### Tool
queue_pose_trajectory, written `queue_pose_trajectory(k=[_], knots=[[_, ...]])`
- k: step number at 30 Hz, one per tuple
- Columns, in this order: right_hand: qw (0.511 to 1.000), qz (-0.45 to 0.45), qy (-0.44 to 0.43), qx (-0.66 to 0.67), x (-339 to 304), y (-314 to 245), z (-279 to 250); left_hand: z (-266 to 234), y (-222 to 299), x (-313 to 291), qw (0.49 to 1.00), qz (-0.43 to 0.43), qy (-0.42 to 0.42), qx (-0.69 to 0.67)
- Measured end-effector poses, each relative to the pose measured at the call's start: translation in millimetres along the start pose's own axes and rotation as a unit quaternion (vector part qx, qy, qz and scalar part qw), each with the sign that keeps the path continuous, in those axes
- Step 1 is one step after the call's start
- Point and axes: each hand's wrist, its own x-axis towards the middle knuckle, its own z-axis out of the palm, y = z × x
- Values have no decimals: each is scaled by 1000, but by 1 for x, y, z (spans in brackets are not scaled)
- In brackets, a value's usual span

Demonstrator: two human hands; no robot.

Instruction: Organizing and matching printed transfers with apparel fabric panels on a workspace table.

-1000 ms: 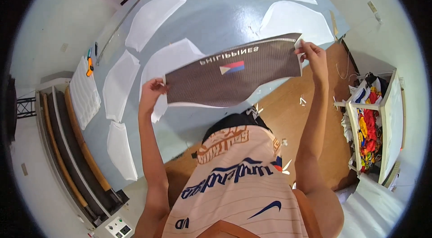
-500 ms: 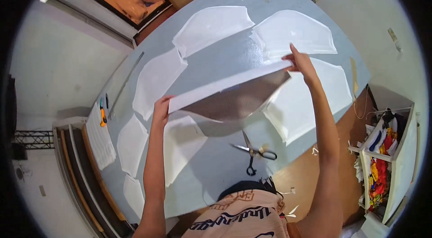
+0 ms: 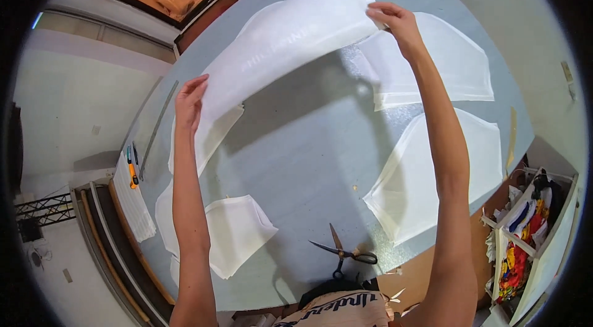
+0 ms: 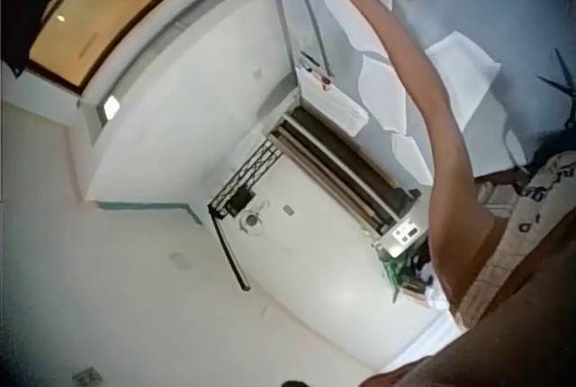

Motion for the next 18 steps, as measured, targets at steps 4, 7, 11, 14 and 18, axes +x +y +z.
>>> queue_pose_trajectory(k=[4, 7, 11, 14, 18], knots=[[999, 21, -30, -32, 36, 100, 15, -10, -67, 46, 997, -9, 33, 64], [995, -3, -2, -95, 51, 156, 42, -3, -116, 73, 991, 15, 72, 115], [977, -3, 22, -212, 85, 198, 71, 8, -159, 107, 982, -13, 116, 151], [954, -75, 57, -284, 92, 216, 85, 10, -176, 128, 962, 78, 142, 221], [879, -127, 55, -456, 97, 220, 81, 31, -179, 143, 943, 65, 101, 311]])
